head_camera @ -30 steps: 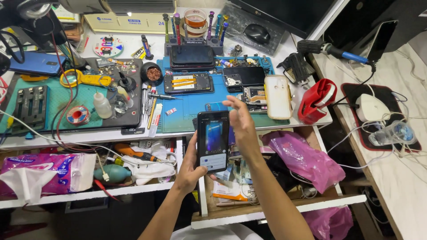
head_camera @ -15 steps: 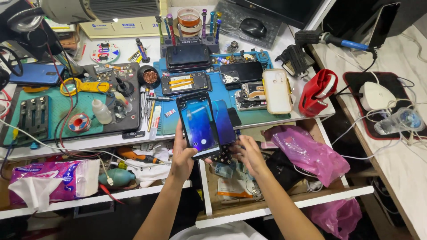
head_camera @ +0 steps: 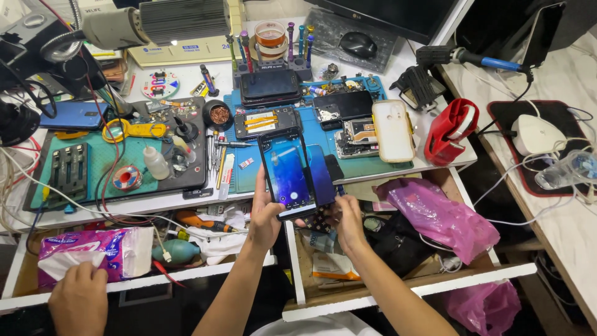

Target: Testing the functionality of a smartphone by navigating through menus and checking settings at a repair bench

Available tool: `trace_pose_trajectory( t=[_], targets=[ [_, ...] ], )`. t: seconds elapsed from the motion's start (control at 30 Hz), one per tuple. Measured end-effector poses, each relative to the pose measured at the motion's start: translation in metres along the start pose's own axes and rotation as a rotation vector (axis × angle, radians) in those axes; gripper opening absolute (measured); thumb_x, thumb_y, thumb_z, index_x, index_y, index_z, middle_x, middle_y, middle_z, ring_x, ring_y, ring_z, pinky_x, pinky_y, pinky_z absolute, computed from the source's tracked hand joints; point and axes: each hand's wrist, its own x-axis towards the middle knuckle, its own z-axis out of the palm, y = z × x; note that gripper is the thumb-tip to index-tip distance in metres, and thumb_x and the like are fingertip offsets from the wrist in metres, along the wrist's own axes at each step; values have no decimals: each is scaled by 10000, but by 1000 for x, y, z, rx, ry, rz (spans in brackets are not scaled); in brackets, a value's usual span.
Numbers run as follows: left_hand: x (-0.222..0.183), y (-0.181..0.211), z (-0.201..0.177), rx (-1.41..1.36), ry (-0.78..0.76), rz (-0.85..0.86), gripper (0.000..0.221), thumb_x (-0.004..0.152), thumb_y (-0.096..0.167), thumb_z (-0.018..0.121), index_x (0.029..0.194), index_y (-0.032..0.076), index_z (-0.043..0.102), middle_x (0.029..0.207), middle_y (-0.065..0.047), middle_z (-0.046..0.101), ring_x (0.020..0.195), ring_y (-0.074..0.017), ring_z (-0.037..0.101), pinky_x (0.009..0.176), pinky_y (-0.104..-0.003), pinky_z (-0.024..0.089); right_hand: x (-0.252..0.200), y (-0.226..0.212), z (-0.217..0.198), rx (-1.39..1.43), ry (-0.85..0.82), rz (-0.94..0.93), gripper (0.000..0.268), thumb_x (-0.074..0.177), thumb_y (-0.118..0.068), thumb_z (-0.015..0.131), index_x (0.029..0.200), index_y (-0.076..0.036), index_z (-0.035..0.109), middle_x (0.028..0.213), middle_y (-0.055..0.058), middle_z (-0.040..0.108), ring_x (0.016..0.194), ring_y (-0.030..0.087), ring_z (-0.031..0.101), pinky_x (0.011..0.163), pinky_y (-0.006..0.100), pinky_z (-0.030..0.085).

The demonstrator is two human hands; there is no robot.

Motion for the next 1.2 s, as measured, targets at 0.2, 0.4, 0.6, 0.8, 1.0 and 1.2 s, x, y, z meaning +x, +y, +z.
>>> trace_pose_trajectory(
  t=[0.2,0.4,0.6,0.8,1.0,1.2],
  targets=[
    [5,23,16,136,80,9,1075,669,113,559,1620,130,61,1513,-253,297,1233,-330,406,859,-411,423,-60,4,46,-782,-443,-536,180,976,-193,570,1045,-30,599,1043,111,592,1072,289,524,966,435,333],
    [7,45,35,105,95,1,1031,728,50,492,1638,147,16,1559,-172,302,1087,-275,534,663,-378,590,-80,42,91,-1558,-1030,-857,268,1025,-347,512,901,-154,650,981,54,700,1026,279,613,840,438,390],
    [8,50,39,81,52,-11,1055,732,29,488,1643,169,-25,1371,-227,457,909,-337,597,450,-414,621,-90,54,79,-1712,-1093,-969,284,1014,-446,551,946,-210,694,909,23,730,1063,206,641,876,421,351],
    [9,34,24,43,18,-42,1078,736,21,492,1639,184,-73,1413,-228,436,938,-371,614,474,-417,632,-112,40,72,-1576,-1374,-817,370,1003,-412,555,1254,-178,692,1015,56,744,1158,244,620,982,416,286],
    [9,13,-1,13,-64,-34,1055,752,35,499,1643,180,-46,1410,-251,456,873,-363,632,484,-425,638,-105,45,61,-1335,-1298,-1003,425,918,-412,611,1193,-106,718,932,102,744,929,282,690,1007,450,344],
    [4,-11,-29,-23,-94,-78,1035,762,28,493,1642,202,-22,1429,-264,449,960,-415,630,511,-433,648,-109,9,55,-1219,-1439,-821,476,1022,-386,477,1344,-57,599,1179,142,707,1133,311,657,1167,587,292]
  ],
)
